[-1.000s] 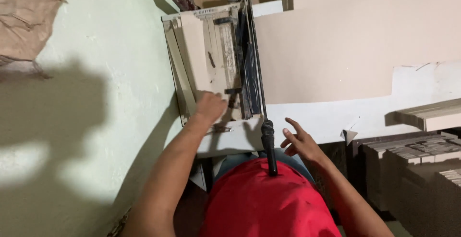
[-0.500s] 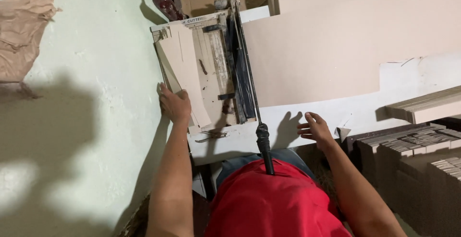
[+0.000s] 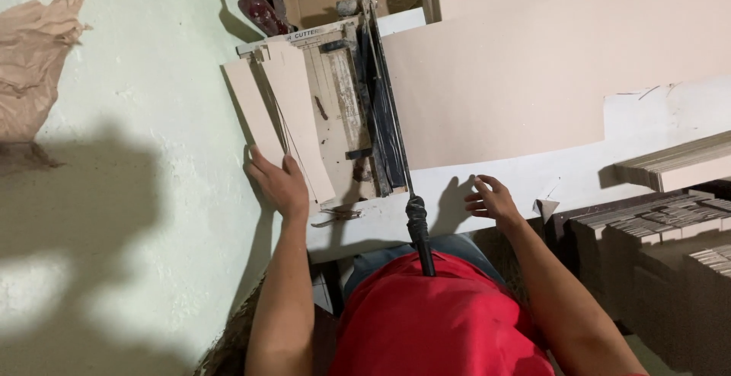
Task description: Using a manual paper cutter to cut sheets of cardboard into smaller pieces.
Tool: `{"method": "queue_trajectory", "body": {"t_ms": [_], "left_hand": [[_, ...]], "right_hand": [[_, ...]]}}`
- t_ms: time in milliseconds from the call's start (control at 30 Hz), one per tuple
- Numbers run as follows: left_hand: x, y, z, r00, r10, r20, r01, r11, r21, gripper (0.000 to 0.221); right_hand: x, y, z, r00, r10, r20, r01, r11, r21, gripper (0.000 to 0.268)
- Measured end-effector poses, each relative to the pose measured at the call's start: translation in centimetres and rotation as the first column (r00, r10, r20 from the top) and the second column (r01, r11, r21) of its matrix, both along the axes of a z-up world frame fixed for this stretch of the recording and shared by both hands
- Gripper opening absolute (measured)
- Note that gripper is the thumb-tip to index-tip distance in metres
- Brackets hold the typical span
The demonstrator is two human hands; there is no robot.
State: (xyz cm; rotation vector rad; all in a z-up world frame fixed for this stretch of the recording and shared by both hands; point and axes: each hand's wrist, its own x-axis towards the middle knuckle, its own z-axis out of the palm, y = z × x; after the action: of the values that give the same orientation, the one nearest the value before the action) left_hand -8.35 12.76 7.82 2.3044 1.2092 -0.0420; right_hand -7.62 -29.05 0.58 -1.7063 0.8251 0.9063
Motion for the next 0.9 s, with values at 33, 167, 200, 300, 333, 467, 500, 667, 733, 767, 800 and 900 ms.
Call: {"method": "queue_trajectory", "body": {"t_ms": [33,167,200,300,333,467,500,667,733,767,800,900], "left_hand": [[0.1,-0.7,0.7,0.999,-0.023,0.035,0.023,1.000,0.016,0.065],[0.4,-2.4,-1.0,0.995,-0.048,0.088,0.046,0.999,0.025,0.068],[0.7,-2.5,-1.8,0.995,-0.049,0.089,0.047,0.999,0.026,0.068],[1.8,-3.1,-1.8,0.979,-0.190,-0.077,0.198,0.973,0.122,0.077],[2.6,-3.5,-0.2,0.965,-0.184,-0.187,0.187,0.982,0.002,0.092],[3.9,-3.9,0.9,0.866,-0.242,-0.438,0.221,0.970,-0.101,0.095],[3.5,-3.0,-0.8,0.865,-0.250,-0.435,0.228,0.968,-0.103,0.095],[2.5,-0.2,-4.7,0.920,-0.220,-0.323,0.201,0.975,-0.092,0.088],[2.6,-0.3,-4.0,0.937,-0.202,-0.284,0.170,0.977,-0.131,0.089],[2.7,-0.3,-3.7,0.953,-0.179,-0.244,0.141,0.976,-0.166,0.091],[2.6,-0.1,-4.1,0.953,-0.181,-0.242,0.141,0.975,-0.171,0.091],[2.0,0.6,-5.7,0.972,-0.108,-0.209,0.086,0.990,-0.112,0.073]], "right_hand": [[-0.1,-0.3,-0.2,1.000,-0.019,0.004,0.019,1.000,0.003,0.066],[0.2,-1.1,-1.0,0.993,-0.118,0.031,0.117,0.993,0.017,0.073],[0.5,-1.1,-1.2,0.992,-0.119,0.032,0.118,0.993,0.018,0.073],[1.4,-1.5,-1.8,0.962,-0.266,0.060,0.263,0.964,0.048,0.086],[1.9,-1.7,-2.1,0.928,-0.368,0.053,0.362,0.927,0.103,0.087],[3.8,-3.4,-4.8,0.804,-0.595,-0.003,0.577,0.779,0.244,0.077],[4.3,-3.1,-3.0,0.799,-0.601,0.001,0.582,0.775,0.244,0.077],[5.4,-6.2,0.9,0.863,-0.371,0.343,0.323,0.927,0.189,0.028],[7.4,-7.2,10.3,0.908,-0.166,0.385,0.175,0.985,0.013,0.021],[8.4,-7.5,15.0,0.920,0.046,0.389,0.019,0.987,-0.162,0.024],[9.4,-10.7,17.1,0.920,0.048,0.390,0.020,0.986,-0.168,0.024],[12.8,-19.7,21.9,0.876,0.296,0.381,-0.249,0.954,-0.169,0.021]]}}
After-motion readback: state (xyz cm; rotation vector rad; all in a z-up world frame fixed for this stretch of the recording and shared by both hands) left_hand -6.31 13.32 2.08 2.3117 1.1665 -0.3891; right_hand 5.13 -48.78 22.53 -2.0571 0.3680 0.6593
